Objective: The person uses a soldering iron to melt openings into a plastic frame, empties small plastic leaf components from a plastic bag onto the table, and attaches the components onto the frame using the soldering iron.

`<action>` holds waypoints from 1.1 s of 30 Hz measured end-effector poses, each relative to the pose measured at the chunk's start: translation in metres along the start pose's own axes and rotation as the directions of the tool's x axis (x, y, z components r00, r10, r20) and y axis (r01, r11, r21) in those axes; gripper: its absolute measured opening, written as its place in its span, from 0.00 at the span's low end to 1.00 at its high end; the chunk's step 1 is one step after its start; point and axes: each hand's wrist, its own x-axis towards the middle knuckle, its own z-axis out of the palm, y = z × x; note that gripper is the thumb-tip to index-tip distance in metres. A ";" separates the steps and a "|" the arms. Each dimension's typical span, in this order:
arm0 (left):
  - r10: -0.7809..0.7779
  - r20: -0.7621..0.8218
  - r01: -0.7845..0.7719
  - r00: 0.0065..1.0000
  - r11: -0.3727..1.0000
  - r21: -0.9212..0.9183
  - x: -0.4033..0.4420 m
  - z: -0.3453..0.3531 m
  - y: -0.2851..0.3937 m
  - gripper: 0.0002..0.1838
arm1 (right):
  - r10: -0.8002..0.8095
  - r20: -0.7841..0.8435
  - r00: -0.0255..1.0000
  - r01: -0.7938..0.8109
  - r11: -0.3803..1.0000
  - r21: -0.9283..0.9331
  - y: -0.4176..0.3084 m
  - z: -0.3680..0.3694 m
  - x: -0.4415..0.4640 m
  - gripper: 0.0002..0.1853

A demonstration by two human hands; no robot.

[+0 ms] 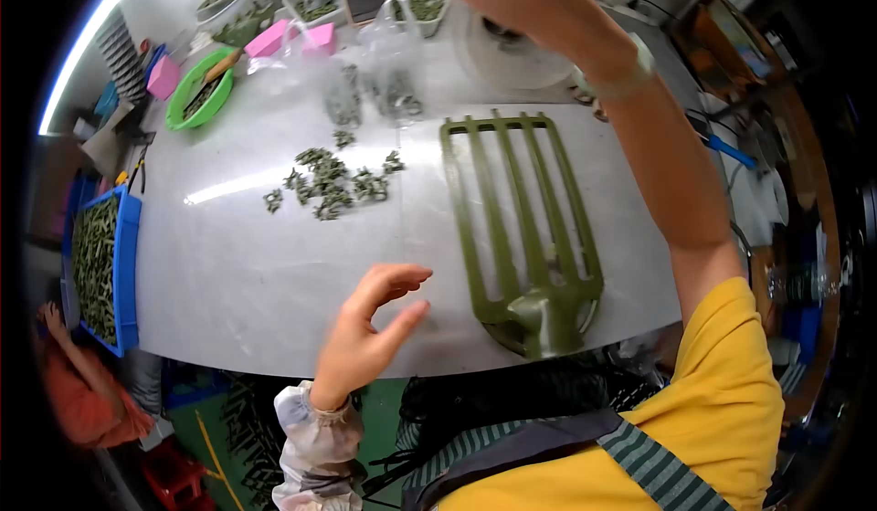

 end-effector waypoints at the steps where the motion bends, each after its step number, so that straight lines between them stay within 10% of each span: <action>1: 0.081 0.018 -0.083 0.997 0.980 0.183 0.007 0.002 0.001 0.31 | 0.011 0.093 0.996 -0.015 0.999 0.042 -0.013 -0.003 -0.022 0.26; 3: 0.219 0.096 -0.240 0.971 0.887 0.395 0.007 0.061 0.012 0.33 | -0.235 -0.081 0.969 0.194 0.918 -0.347 -0.035 -0.019 -0.106 0.14; 7: 0.335 0.210 -0.384 0.918 0.630 0.675 0.015 0.085 0.013 0.36 | 0.495 0.044 0.868 -0.488 0.866 -0.113 -0.074 -0.032 -0.237 0.10; 13: 0.369 0.196 -0.388 0.908 0.572 0.723 0.015 0.101 0.008 0.38 | 0.715 -0.182 0.675 -0.738 0.647 -0.192 -0.004 0.003 -0.366 0.26; 15: 0.344 0.061 -0.319 0.937 0.771 0.551 0.016 0.101 0.008 0.43 | 0.855 -0.156 0.495 -0.852 0.513 0.103 -0.008 0.015 -0.364 0.31; 18: 0.020 -0.248 0.013 0.969 0.992 0.128 0.036 0.100 -0.012 0.44 | 0.632 -0.296 0.716 -0.692 0.700 -0.179 0.011 0.030 -0.373 0.27; 23: -0.234 -0.224 0.198 0.946 0.965 -0.175 0.078 0.089 -0.009 0.40 | 0.484 -0.596 0.640 -0.753 0.548 -0.364 -0.009 -0.021 -0.404 0.17; 26: -0.265 -0.165 0.186 0.950 0.904 -0.384 0.079 0.091 -0.006 0.28 | 0.373 -0.761 0.530 -0.847 0.195 -0.494 -0.001 -0.084 -0.460 0.17; 28: -0.320 -0.139 0.231 0.937 0.867 -0.442 0.075 0.094 -0.003 0.21 | 0.375 -0.844 0.383 -0.896 -0.072 -0.439 0.003 -0.126 -0.495 0.22; 33: -0.327 -0.131 0.223 0.936 0.837 -0.501 0.078 0.109 -0.005 0.21 | 0.437 -0.842 0.318 -0.891 -0.167 -0.423 0.024 -0.170 -0.542 0.39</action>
